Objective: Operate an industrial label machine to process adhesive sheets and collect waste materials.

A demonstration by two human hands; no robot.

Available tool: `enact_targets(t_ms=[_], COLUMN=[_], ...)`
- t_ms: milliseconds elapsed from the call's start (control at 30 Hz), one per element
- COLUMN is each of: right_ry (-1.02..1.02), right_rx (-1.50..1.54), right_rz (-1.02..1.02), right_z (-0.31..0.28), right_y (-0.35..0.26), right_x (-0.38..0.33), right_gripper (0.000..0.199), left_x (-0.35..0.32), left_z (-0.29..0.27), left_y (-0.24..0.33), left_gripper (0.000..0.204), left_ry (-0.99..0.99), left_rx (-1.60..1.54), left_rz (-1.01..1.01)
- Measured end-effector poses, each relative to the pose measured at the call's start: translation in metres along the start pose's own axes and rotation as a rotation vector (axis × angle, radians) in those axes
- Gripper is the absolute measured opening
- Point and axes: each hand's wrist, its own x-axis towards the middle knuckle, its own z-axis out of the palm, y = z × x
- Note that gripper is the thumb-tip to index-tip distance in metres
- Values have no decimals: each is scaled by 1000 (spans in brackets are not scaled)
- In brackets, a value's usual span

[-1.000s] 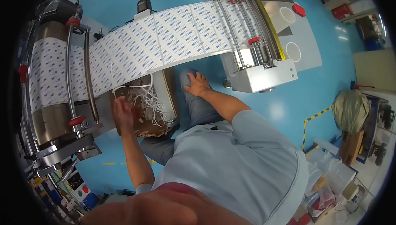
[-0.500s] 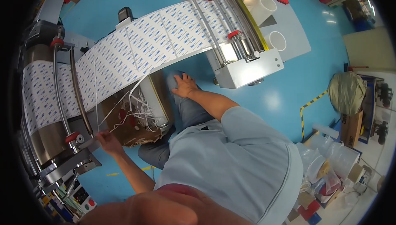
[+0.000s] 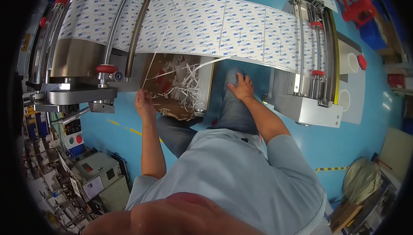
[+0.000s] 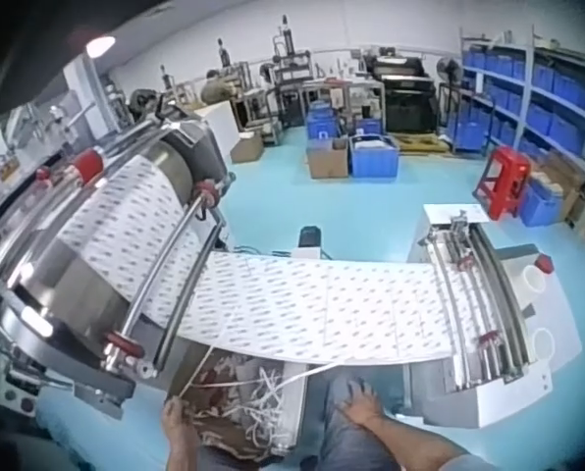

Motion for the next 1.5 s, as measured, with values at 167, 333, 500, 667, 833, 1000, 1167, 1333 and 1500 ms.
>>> enact_targets(t_ms=[167,333,500,667,833,1000,1167,1333,1500], right_ry=[-59,-91,-106,-45,190,357,795,817,362], right_rx=[-23,157,403,701,1069,1239,1412,1502,1279], right_rz=[36,27,160,406,764,1028,922,771,240], right_z=[10,11,-3,-27,-24,-42,-134,-261,-365], right_y=[4,26,33,26,40,115,262,375,394], right_x=[5,14,-34,-171,-311,-384,-359,-242,-137], right_gripper=[73,71,68,50,35,26,24,25,34], left_x=[10,33,15,-9,-29,-75,-105,-115,-152], left_z=[-13,-34,-50,-73,-79,25,200,383,490], left_y=[-2,-14,-1,32,47,45,64,73,30], left_gripper=[16,10,15,19,27,23,16,14,14], left_ry=[-57,-27,-69,-341,-604,-888,-1036,-947,-1108], left_rx=[-174,-232,141,739,1313,1149,1027,1254,1222], left_rz=[15,-28,-141,-89,-233,-292,-156,99,155])
